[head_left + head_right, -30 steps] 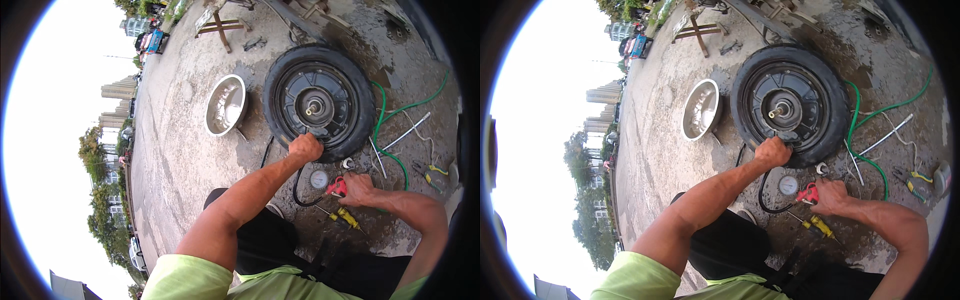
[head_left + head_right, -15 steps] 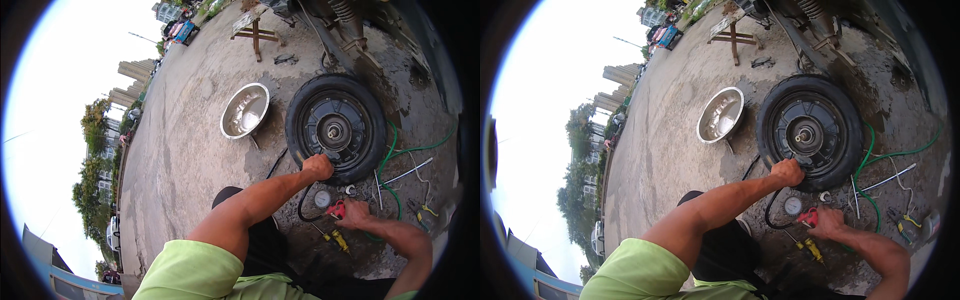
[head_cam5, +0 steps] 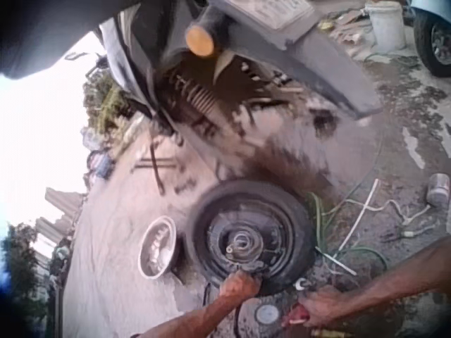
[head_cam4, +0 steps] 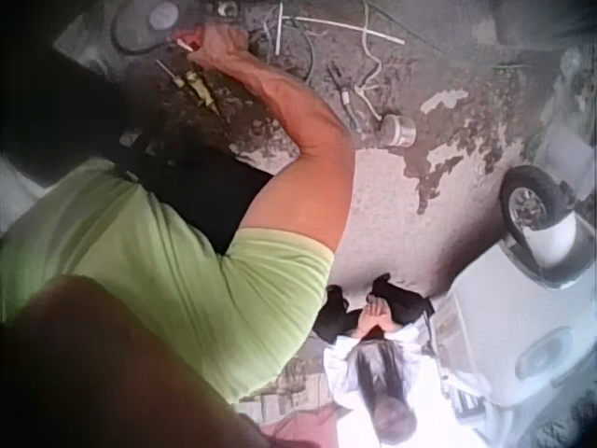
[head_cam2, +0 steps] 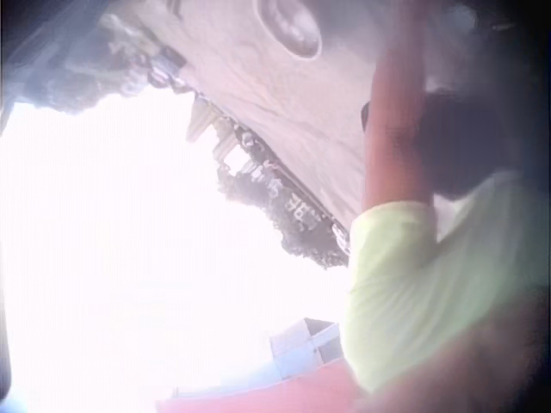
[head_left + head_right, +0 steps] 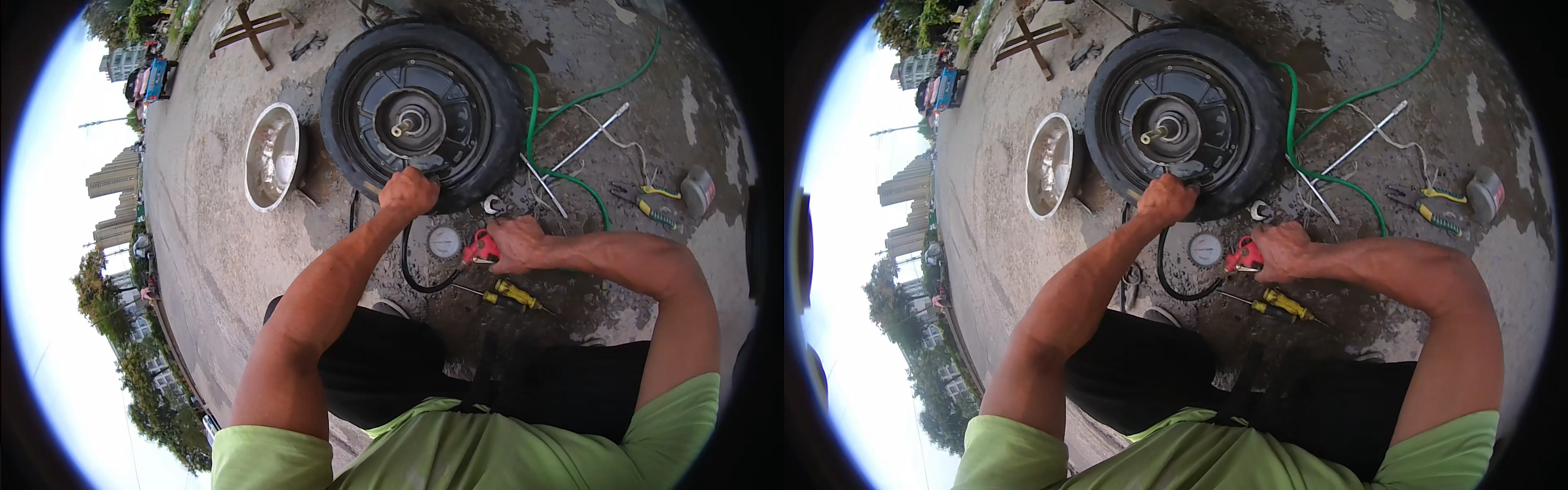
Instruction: The person inflates a motorcycle tire using a pressure gun, then removes the valve cap and uses a screwdriver to pry the tire bead from the rim. The person continues to work the tire around the rim with the screwdriver while the tire rests on a wooden stand.
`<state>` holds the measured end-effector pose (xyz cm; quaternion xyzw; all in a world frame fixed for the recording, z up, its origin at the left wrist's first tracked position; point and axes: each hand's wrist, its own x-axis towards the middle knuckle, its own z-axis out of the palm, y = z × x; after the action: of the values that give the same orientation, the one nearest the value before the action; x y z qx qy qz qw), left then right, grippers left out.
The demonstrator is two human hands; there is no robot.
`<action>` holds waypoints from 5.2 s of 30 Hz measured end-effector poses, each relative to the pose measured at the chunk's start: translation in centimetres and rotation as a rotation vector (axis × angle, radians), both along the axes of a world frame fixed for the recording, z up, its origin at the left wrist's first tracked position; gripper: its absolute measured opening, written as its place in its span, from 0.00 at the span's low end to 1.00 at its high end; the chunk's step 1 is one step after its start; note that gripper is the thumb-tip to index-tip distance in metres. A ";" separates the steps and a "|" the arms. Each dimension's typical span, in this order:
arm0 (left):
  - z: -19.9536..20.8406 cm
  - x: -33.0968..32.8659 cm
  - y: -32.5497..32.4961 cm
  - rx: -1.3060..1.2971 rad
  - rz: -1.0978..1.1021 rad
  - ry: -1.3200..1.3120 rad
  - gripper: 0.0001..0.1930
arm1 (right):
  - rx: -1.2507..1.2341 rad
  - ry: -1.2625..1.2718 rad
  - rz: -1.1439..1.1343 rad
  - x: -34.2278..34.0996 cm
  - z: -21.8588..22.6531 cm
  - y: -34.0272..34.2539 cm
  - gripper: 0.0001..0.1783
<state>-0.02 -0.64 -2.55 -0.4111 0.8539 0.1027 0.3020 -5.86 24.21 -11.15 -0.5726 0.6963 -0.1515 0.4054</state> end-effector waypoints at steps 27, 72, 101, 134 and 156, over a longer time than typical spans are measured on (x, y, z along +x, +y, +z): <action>0.1 -1.7 -0.5 0.059 0.085 -0.118 0.33 | -0.073 -0.013 -0.063 -0.3 -0.2 0.8 0.38; -0.7 -1.2 -1.2 0.053 0.070 -0.091 0.32 | -0.105 0.017 -0.079 -0.3 0.5 0.6 0.35; 0.1 -1.7 -0.6 0.068 0.069 -0.114 0.31 | -0.101 0.023 -0.070 -0.6 0.4 0.6 0.36; 0.9 -2.1 0.0 0.068 0.076 -0.100 0.29 | -0.108 0.024 -0.071 -0.6 0.4 0.6 0.35; 0.2 -1.8 -0.5 0.052 0.072 -0.106 0.29 | -0.113 0.020 -0.065 -0.5 0.4 0.4 0.35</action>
<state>-1.79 -1.18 -2.37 -0.4386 0.8185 0.1139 0.3533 -6.41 24.64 -10.77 -0.5733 0.7088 -0.1978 0.3602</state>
